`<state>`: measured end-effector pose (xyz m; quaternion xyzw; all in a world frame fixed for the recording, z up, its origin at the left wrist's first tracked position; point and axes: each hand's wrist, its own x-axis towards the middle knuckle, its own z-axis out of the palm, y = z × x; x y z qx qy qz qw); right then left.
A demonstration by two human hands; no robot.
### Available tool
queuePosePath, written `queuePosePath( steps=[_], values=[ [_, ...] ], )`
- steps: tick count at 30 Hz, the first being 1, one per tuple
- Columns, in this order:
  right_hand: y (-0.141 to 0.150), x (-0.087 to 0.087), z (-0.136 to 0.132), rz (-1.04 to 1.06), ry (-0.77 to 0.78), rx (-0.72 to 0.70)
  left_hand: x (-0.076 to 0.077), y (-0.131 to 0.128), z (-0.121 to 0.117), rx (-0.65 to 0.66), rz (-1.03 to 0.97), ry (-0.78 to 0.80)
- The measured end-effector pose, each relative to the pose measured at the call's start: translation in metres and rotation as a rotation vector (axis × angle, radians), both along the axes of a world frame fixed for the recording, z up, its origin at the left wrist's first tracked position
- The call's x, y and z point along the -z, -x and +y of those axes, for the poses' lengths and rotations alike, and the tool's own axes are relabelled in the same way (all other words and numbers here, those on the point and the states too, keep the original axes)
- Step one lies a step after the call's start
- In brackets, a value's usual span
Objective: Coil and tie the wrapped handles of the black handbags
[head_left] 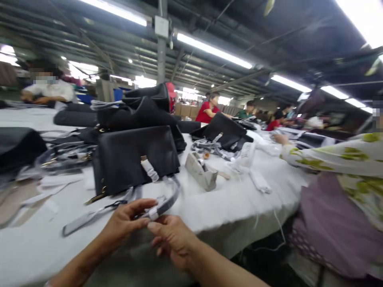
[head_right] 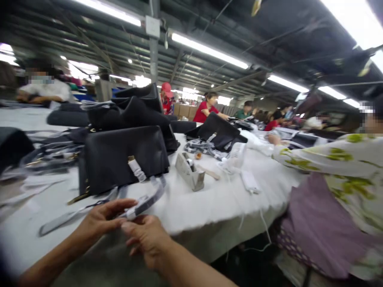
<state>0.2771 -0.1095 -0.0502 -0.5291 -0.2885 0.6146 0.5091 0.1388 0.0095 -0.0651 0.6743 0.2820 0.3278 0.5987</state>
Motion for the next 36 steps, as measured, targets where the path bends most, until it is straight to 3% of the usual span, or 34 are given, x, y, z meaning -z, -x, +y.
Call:
queuePosePath(
  steps=[2, 4, 11, 16, 19, 23, 24, 26, 28, 31, 32, 34, 36],
  values=[
    [0.012, 0.006, 0.015, 0.071, 0.091, 0.193, 0.006, 0.0, 0.005, 0.011, -0.045, 0.015],
    [0.019, 0.014, 0.028, 0.1, 0.122, 0.283, 0.012, 0.001, 0.004, 0.03, -0.064, 0.047],
    [0.021, 0.034, 0.043, 0.139, 0.062, 0.309, 0.038, -0.004, -0.007, -0.106, -0.122, 0.045],
    [0.021, 0.024, 0.034, 0.14, -0.026, 0.295, 0.03, -0.001, -0.005, 0.021, -0.042, -0.004],
    [0.009, 0.009, 0.015, 0.088, -0.05, 0.129, 0.022, 0.005, -0.011, 0.052, 0.032, -0.179],
    [-0.048, -0.012, -0.001, -0.163, 0.111, -0.42, 0.028, 0.013, -0.022, 0.005, 0.216, -0.492],
    [-0.066, -0.019, 0.004, -0.311, 0.166, -0.465, 0.031, 0.015, -0.023, 0.005, 0.252, -0.553],
    [-0.101, -0.034, 0.028, -0.61, 0.158, -0.335, 0.03, 0.02, -0.021, -0.031, 0.276, -0.636],
    [-0.126, -0.048, 0.071, -0.755, -0.005, -0.07, 0.021, 0.025, -0.009, -0.188, 0.279, -0.644],
    [-0.141, -0.058, 0.152, -0.866, -0.184, 0.238, -0.001, 0.034, 0.021, -0.515, 0.318, -0.468],
    [-0.14, -0.056, 0.177, -0.862, -0.183, 0.292, -0.007, 0.037, 0.031, -0.556, 0.344, -0.369],
    [-0.136, -0.047, 0.219, -0.805, -0.143, 0.349, -0.012, 0.044, 0.046, -0.489, 0.408, -0.215],
    [-0.13, -0.035, 0.245, -0.718, -0.112, 0.343, -0.003, 0.05, 0.05, -0.318, 0.48, -0.229]
  ],
)
